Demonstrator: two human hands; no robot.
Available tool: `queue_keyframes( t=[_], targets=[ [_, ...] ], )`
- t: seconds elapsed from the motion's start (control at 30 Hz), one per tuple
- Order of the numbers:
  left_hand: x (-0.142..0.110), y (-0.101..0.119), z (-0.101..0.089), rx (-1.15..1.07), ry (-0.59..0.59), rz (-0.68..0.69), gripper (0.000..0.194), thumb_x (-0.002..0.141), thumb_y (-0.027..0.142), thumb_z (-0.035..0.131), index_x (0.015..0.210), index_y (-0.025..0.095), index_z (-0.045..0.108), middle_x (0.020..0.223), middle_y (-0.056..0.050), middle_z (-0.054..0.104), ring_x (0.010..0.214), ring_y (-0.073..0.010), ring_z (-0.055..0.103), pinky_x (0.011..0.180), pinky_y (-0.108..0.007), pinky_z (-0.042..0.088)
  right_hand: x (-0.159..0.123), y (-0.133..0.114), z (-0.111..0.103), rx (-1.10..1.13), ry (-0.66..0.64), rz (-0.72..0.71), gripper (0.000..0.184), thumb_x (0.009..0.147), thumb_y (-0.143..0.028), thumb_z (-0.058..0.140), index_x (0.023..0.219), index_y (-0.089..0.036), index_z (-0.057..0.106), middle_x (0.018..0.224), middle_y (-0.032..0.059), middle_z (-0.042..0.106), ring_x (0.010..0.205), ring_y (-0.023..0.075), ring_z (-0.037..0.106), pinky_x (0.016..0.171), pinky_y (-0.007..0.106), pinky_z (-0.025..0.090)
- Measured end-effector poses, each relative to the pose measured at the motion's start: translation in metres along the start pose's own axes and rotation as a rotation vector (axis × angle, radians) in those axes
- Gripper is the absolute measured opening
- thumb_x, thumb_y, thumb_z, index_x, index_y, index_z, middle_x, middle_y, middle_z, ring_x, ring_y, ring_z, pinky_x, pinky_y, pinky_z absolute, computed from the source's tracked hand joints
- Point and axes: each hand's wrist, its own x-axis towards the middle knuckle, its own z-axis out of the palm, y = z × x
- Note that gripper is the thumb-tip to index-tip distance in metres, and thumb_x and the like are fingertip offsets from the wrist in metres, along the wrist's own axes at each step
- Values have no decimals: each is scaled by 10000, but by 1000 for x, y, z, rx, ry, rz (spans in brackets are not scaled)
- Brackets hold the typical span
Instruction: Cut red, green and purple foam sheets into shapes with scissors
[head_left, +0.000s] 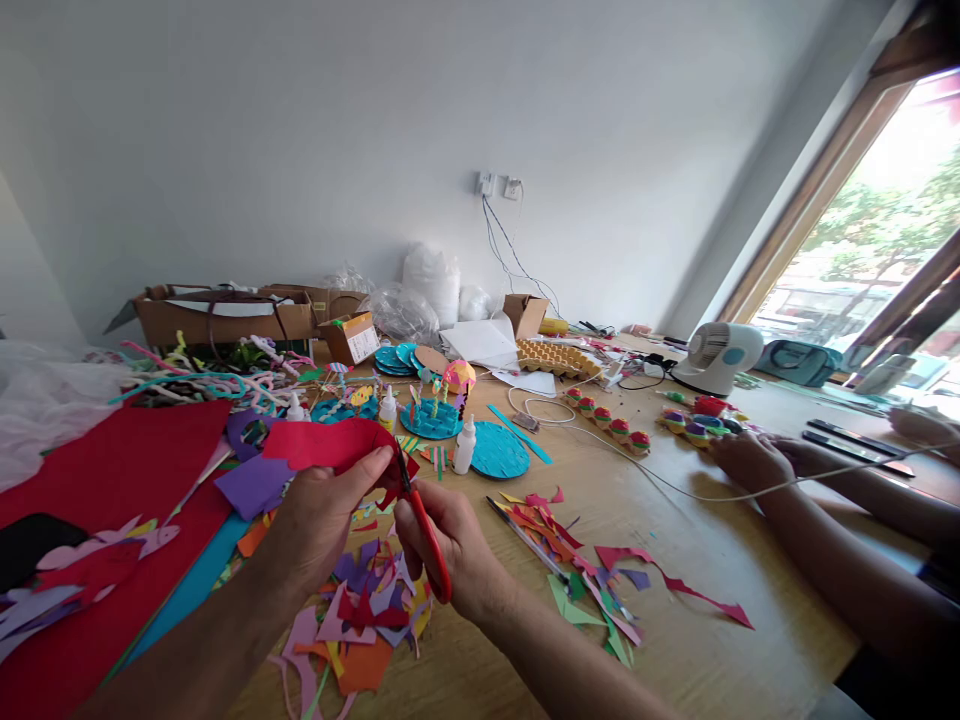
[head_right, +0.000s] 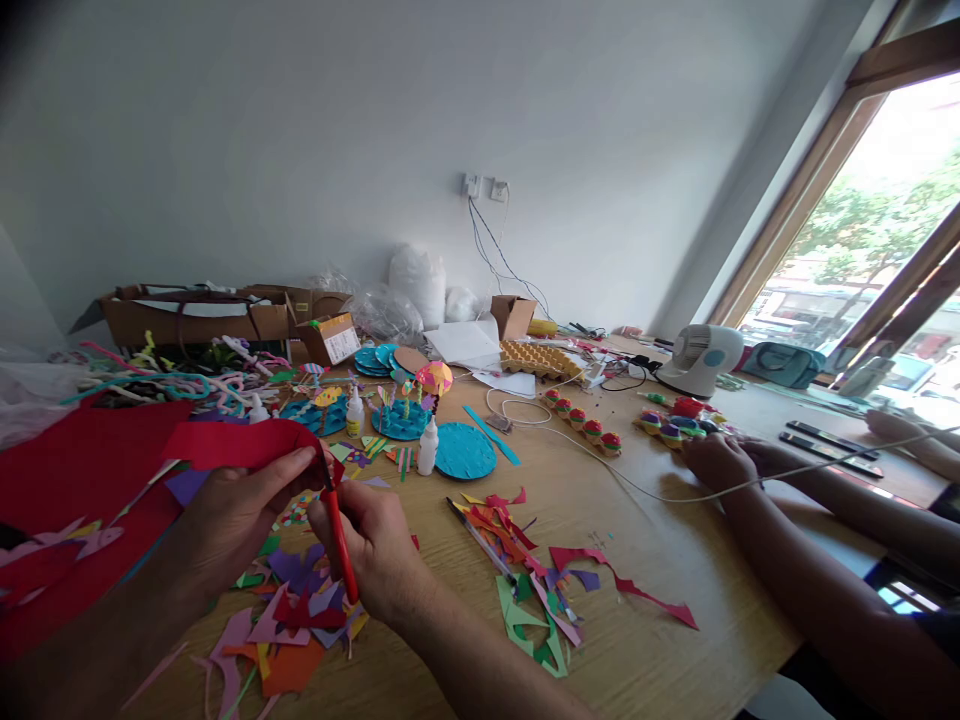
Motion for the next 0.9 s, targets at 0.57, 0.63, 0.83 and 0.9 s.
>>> queue_keyframes(
  t=[0.57,0.63,0.83,0.9],
  targets=[
    [0,4,-3,-1,-111,-64,168,637,352,697,663,188,721,511,22,660,658,-209,651,664,-288,490,1,9,-2,-25,-21,-15,310,818,-412,518,641,-176,424,487,-59,398,387,51,368,365,148,282],
    [1,5,-4,45,-109,-52,198,638,364,689,685,175,727,532,2,678,680,-226,658,667,-299,495,1,9,-2,-32,-17,-13,318,818,-419,517,637,-174,426,484,-58,398,387,51,364,363,149,277],
    [2,11,-8,142,-152,12,253,655,378,664,743,153,740,641,-34,727,759,-261,664,705,-329,503,2,11,-3,-90,-18,-23,364,836,-464,472,627,-173,411,495,-55,379,412,51,357,385,157,263],
    [2,14,-9,134,-179,3,243,667,366,662,745,151,743,637,-34,726,763,-255,664,733,-335,501,2,12,-3,-105,-18,-25,387,844,-490,442,625,-172,411,499,-53,378,420,53,352,395,162,264]
  ],
)
